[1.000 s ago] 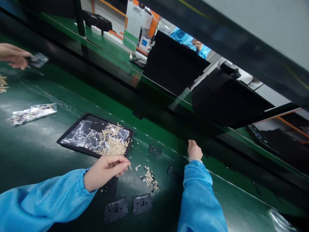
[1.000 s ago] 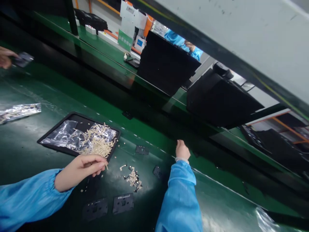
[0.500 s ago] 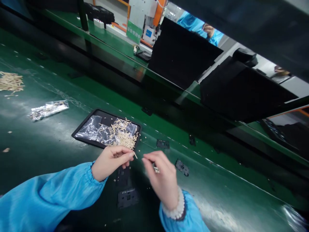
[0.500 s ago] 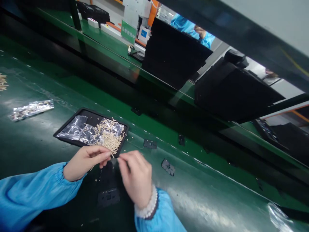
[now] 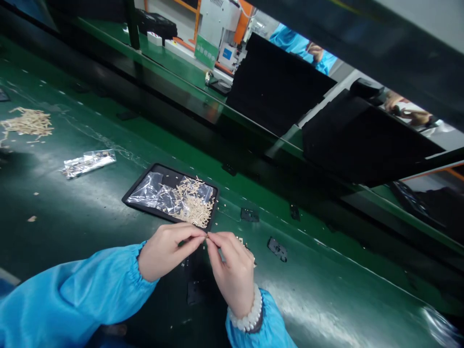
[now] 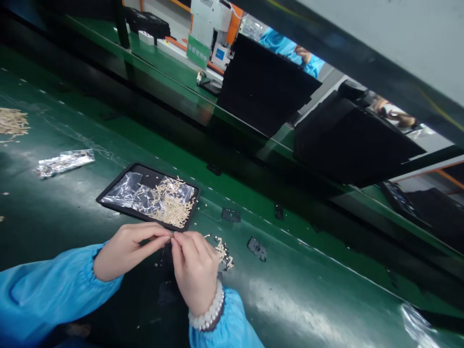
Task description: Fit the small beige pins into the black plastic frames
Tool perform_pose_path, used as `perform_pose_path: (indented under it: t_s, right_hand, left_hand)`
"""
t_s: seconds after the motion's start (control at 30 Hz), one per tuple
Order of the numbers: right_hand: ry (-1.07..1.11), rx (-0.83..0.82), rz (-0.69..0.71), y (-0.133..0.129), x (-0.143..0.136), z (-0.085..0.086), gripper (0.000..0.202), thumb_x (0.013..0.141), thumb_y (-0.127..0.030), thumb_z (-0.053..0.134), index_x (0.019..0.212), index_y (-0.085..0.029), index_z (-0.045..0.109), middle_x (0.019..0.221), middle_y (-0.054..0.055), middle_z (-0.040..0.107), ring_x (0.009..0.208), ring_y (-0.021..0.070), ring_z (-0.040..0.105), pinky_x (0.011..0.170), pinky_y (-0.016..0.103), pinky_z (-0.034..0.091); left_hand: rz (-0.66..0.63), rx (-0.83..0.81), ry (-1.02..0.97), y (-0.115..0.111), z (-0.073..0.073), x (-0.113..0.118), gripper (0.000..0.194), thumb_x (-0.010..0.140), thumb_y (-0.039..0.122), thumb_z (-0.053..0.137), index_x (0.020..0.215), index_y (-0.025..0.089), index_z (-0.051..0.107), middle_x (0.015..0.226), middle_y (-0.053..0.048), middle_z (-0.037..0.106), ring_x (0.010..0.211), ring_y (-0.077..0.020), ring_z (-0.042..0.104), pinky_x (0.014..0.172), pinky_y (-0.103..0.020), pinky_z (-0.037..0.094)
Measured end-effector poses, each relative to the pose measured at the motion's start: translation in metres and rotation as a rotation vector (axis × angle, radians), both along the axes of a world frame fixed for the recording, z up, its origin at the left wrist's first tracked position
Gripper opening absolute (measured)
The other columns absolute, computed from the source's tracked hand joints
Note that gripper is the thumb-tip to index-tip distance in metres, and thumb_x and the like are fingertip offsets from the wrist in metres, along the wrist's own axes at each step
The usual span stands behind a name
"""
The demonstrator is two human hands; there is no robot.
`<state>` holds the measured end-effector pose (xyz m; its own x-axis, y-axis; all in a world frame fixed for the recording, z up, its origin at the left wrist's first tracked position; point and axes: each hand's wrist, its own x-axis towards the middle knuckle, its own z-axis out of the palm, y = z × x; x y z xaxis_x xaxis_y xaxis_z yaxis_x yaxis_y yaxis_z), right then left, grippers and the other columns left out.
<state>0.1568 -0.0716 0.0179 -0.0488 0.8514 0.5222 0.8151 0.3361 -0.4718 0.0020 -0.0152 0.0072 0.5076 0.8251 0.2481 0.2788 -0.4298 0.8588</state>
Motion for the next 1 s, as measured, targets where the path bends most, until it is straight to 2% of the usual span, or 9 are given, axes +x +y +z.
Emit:
perform_pose_path:
  t_s: [0.1, 0.2, 0.3, 0.43, 0.53, 0.6, 0.8, 0.9, 1.0]
  right_hand:
    - [-0.143, 0.018, -0.013, 0.002, -0.002, -0.002, 0.013, 0.085, -0.013, 0.052, 0.088, -0.017, 0.065, 0.076, 0.005, 0.068, 0.069, 0.0155, 0.064, 0.062, 0.027, 0.049]
    - [-0.171, 0.004, -0.015, 0.004, -0.005, -0.003, 0.014, 0.084, -0.011, 0.051, 0.083, -0.016, 0.064, 0.073, 0.004, 0.068, 0.066, 0.0154, 0.063, 0.061, 0.027, 0.047]
    - [-0.025, -0.058, -0.006, 0.007, -0.006, -0.002, 0.016, 0.082, -0.01, 0.051, 0.079, -0.018, 0.064, 0.071, 0.002, 0.066, 0.065, 0.0134, 0.061, 0.061, 0.024, 0.047]
    - [0.214, -0.17, -0.063, 0.02, 0.002, -0.003, 0.015, 0.082, -0.014, 0.051, 0.075, -0.019, 0.063, 0.071, 0.001, 0.065, 0.064, 0.0123, 0.06, 0.061, 0.023, 0.047]
    - [0.251, -0.219, -0.163, 0.039, 0.017, -0.009, 0.015, 0.083, -0.024, 0.054, 0.073, -0.02, 0.064, 0.069, 0.001, 0.067, 0.061, 0.0136, 0.061, 0.061, 0.025, 0.048]
    - [0.209, -0.288, -0.161, 0.052, 0.026, -0.015, 0.014, 0.083, -0.026, 0.054, 0.076, -0.02, 0.065, 0.071, 0.001, 0.069, 0.061, 0.0151, 0.062, 0.062, 0.026, 0.049]
    - [0.269, -0.339, -0.015, 0.059, 0.023, -0.017, 0.029, 0.085, -0.015, 0.043, 0.105, -0.02, 0.063, 0.105, 0.006, 0.068, 0.085, 0.0167, 0.065, 0.076, 0.028, 0.05]
    - [0.466, -0.443, 0.016, 0.05, 0.01, -0.009, 0.017, 0.082, -0.029, 0.055, 0.093, -0.019, 0.065, 0.091, 0.005, 0.069, 0.078, 0.0162, 0.064, 0.06, 0.024, 0.049]
    - [0.612, -0.562, 0.058, 0.044, 0.002, -0.005, 0.014, 0.078, -0.032, 0.061, 0.077, -0.018, 0.063, 0.072, 0.001, 0.065, 0.064, 0.0131, 0.059, 0.055, 0.022, 0.046]
  left_hand:
    - [0.007, 0.386, 0.108, -0.001, -0.002, -0.002, 0.021, 0.088, 0.017, 0.046, 0.087, 0.014, 0.067, 0.081, -0.005, 0.071, 0.072, -0.0145, 0.066, 0.068, -0.023, 0.052]
    - [0.018, 0.545, 0.183, -0.001, -0.003, -0.002, 0.024, 0.09, 0.017, 0.042, 0.084, 0.014, 0.066, 0.078, -0.006, 0.07, 0.069, -0.0158, 0.065, 0.065, -0.026, 0.051]
    - [0.001, 0.383, 0.145, 0.001, -0.001, -0.003, 0.022, 0.089, 0.018, 0.045, 0.081, 0.016, 0.065, 0.075, -0.003, 0.069, 0.067, -0.0134, 0.064, 0.063, -0.023, 0.05]
    - [0.032, -0.107, -0.002, 0.008, 0.0, -0.004, 0.015, 0.082, 0.024, 0.053, 0.078, 0.018, 0.066, 0.069, 0.0, 0.068, 0.058, -0.0107, 0.062, 0.055, -0.019, 0.051]
    - [0.084, -0.46, -0.133, 0.018, -0.002, -0.004, 0.015, 0.076, 0.028, 0.058, 0.074, 0.016, 0.067, 0.06, 0.0, 0.066, 0.047, -0.0101, 0.058, 0.045, -0.019, 0.05]
    - [0.105, -0.583, -0.176, 0.024, -0.003, -0.003, 0.015, 0.072, 0.029, 0.061, 0.07, 0.015, 0.067, 0.056, 0.0, 0.065, 0.043, -0.0098, 0.057, 0.042, -0.019, 0.049]
    - [0.181, -0.628, -0.215, 0.031, -0.005, -0.002, 0.016, 0.068, 0.03, 0.065, 0.067, 0.015, 0.069, 0.054, -0.001, 0.065, 0.042, -0.0098, 0.056, 0.04, -0.019, 0.048]
    - [0.206, -0.493, -0.199, 0.027, -0.008, -0.002, 0.017, 0.07, 0.029, 0.063, 0.073, 0.015, 0.072, 0.057, -0.002, 0.066, 0.043, -0.0093, 0.055, 0.042, -0.019, 0.049]
    - [0.217, -0.286, -0.192, 0.022, -0.012, -0.001, 0.017, 0.072, 0.027, 0.062, 0.077, 0.016, 0.074, 0.076, -0.005, 0.071, 0.051, -0.0099, 0.058, 0.046, -0.018, 0.05]
